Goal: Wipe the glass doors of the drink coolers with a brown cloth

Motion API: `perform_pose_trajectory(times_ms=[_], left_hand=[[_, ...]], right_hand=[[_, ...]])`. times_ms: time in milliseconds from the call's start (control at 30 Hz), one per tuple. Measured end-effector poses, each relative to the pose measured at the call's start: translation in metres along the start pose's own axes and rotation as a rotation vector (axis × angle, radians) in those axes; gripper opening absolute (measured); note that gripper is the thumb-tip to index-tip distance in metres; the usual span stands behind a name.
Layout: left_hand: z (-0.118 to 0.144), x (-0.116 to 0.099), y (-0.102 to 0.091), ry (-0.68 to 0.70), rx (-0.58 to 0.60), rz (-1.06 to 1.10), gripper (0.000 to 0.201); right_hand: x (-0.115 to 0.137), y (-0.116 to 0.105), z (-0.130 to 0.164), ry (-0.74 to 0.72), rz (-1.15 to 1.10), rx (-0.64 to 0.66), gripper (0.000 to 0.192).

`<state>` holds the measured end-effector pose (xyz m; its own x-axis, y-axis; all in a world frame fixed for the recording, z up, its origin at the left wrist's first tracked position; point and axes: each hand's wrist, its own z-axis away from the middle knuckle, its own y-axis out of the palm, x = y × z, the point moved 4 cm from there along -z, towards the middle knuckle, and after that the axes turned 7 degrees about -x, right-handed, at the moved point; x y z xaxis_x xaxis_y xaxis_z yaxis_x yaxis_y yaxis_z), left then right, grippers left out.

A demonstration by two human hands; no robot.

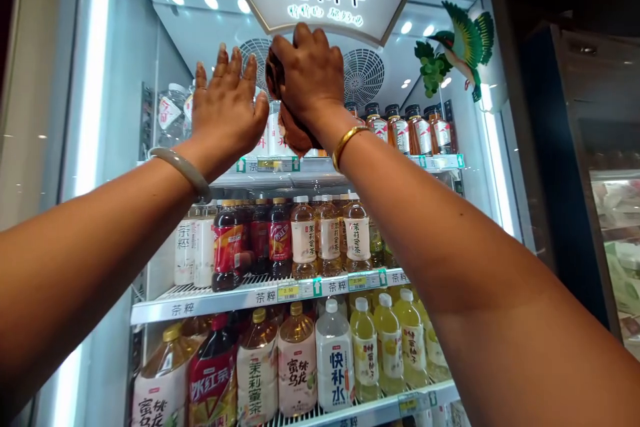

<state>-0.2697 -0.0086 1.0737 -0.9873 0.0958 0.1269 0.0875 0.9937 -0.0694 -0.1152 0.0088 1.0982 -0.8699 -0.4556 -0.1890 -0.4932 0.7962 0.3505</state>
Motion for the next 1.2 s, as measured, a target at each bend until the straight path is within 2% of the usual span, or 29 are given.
perform_pose_trajectory(times_ms=[100,200,333,467,533,600,733,867,1000,1100,1200], left_hand=[[0.0,0.001,0.0,-0.008,0.0,0.021,0.099],[0.001,0.0,0.0,-0.02,0.004,0.021,0.103],[0.002,-0.005,-0.002,-0.025,0.008,0.024,0.108],[0.004,-0.009,-0.004,-0.043,0.036,0.012,0.113],[0.004,-0.009,-0.005,-0.043,0.045,0.007,0.113],[0.004,-0.008,-0.004,-0.031,0.042,0.006,0.112],[0.002,-0.006,-0.001,-0.017,0.024,0.003,0.108],[0.003,-0.008,-0.002,-0.043,0.015,0.006,0.101],[0.007,-0.01,-0.006,-0.062,0.027,-0.029,0.097],[0.008,-0.009,-0.007,-0.055,0.022,-0.042,0.092],[0.01,-0.007,-0.007,-0.038,0.012,-0.047,0.087]], right_hand=[[-0.023,0.002,-0.013,0.07,0.032,0.015,0.038],[-0.04,-0.006,0.0,0.16,0.084,0.021,0.041],[-0.024,-0.015,0.028,0.113,0.057,0.029,0.039],[-0.002,-0.007,0.02,0.001,-0.005,0.053,0.043],[-0.007,-0.002,0.006,-0.014,-0.015,0.047,0.044],[-0.022,0.0,-0.004,0.016,0.001,0.037,0.043],[-0.05,-0.007,0.006,0.105,0.059,0.016,0.041],[-0.039,-0.014,0.03,0.105,-0.006,0.029,0.039],[-0.015,-0.007,0.022,0.033,-0.139,0.078,0.038],[-0.021,-0.003,0.005,0.043,-0.039,0.049,0.041],[-0.034,-0.007,0.007,0.103,0.034,0.031,0.039]])
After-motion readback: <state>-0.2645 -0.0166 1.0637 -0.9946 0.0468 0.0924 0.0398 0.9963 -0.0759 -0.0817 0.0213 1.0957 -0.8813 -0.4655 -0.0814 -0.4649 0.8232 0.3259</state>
